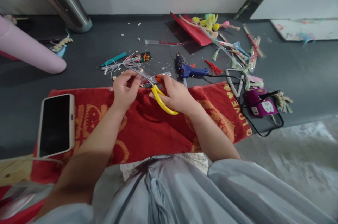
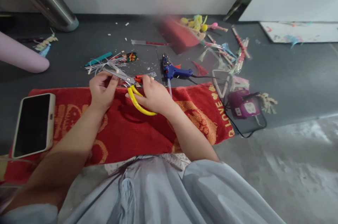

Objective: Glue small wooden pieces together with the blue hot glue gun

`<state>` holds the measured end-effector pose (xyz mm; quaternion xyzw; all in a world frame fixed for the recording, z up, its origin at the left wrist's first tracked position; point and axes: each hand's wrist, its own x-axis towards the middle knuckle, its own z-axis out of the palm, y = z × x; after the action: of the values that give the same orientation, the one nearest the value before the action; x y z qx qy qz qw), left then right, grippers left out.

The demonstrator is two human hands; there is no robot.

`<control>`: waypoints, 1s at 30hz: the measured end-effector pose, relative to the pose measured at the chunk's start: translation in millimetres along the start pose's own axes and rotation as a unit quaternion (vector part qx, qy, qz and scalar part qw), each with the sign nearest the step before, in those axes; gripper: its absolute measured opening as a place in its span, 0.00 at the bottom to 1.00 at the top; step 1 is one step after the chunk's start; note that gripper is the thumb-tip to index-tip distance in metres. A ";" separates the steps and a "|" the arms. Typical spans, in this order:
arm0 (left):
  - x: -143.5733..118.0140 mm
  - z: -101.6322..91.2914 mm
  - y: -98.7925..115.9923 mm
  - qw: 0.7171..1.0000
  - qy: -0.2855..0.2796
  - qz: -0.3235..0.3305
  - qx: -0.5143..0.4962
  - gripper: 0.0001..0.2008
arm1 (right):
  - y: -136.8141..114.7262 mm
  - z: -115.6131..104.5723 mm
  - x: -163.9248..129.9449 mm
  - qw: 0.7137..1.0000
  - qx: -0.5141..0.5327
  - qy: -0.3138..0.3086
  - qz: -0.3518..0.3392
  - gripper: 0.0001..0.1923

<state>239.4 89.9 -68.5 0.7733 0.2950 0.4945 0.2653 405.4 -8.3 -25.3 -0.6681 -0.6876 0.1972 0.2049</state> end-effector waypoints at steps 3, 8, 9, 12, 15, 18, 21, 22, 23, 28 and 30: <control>-0.3 2.8 -2.4 0.998 0.009 -0.031 -0.053 0.17 | -4.4 -3.9 -0.7 0.999 -0.026 -0.014 0.022 0.31; -3.0 7.5 -6.4 0.980 0.007 -0.087 -0.180 0.15 | -6.0 -10.1 -1.7 0.999 0.003 -0.023 0.043 0.29; -3.2 8.0 -6.6 0.973 0.005 -0.095 -0.208 0.15 | -5.2 -11.0 -1.8 0.998 0.032 -0.020 0.048 0.28; -3.4 8.1 -6.0 0.956 -0.001 -0.114 -0.270 0.14 | -1.0 -11.7 -2.1 0.985 0.165 -0.001 0.055 0.27; -4.0 7.4 -5.4 0.955 -0.007 -0.115 -0.272 0.13 | 3.7 -8.3 -2.3 0.947 0.318 -0.003 0.055 0.28; -5.3 6.6 -5.0 0.968 -0.025 -0.102 -0.229 0.14 | 5.6 -3.5 -2.2 0.908 0.417 -0.018 0.041 0.30; -5.3 5.9 -2.0 0.979 -0.029 -0.083 -0.184 0.16 | 3.5 -1.5 -1.9 0.893 0.447 -0.045 0.035 0.30; -5.1 5.7 -0.5 0.982 -0.023 -0.076 -0.171 0.17 | 2.1 -1.7 -1.8 0.893 0.445 -0.057 0.041 0.30; -4.8 5.6 1.0 0.985 -0.014 -0.071 -0.157 0.17 | 0.6 -2.3 -1.6 0.893 0.441 -0.068 0.051 0.30; -5.8 6.4 3.5 0.995 -0.015 -0.059 -0.078 0.20 | -3.6 -6.7 0.0 0.889 0.441 -0.084 0.088 0.28; -6.8 7.1 2.6 0.997 -0.029 -0.052 -0.051 0.21 | -3.0 -8.3 0.7 0.897 0.422 -0.086 0.094 0.28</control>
<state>244.1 82.4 -73.4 0.7565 0.3018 0.4715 0.3382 407.4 -7.8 -16.7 -0.5605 -0.4886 0.5444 0.3881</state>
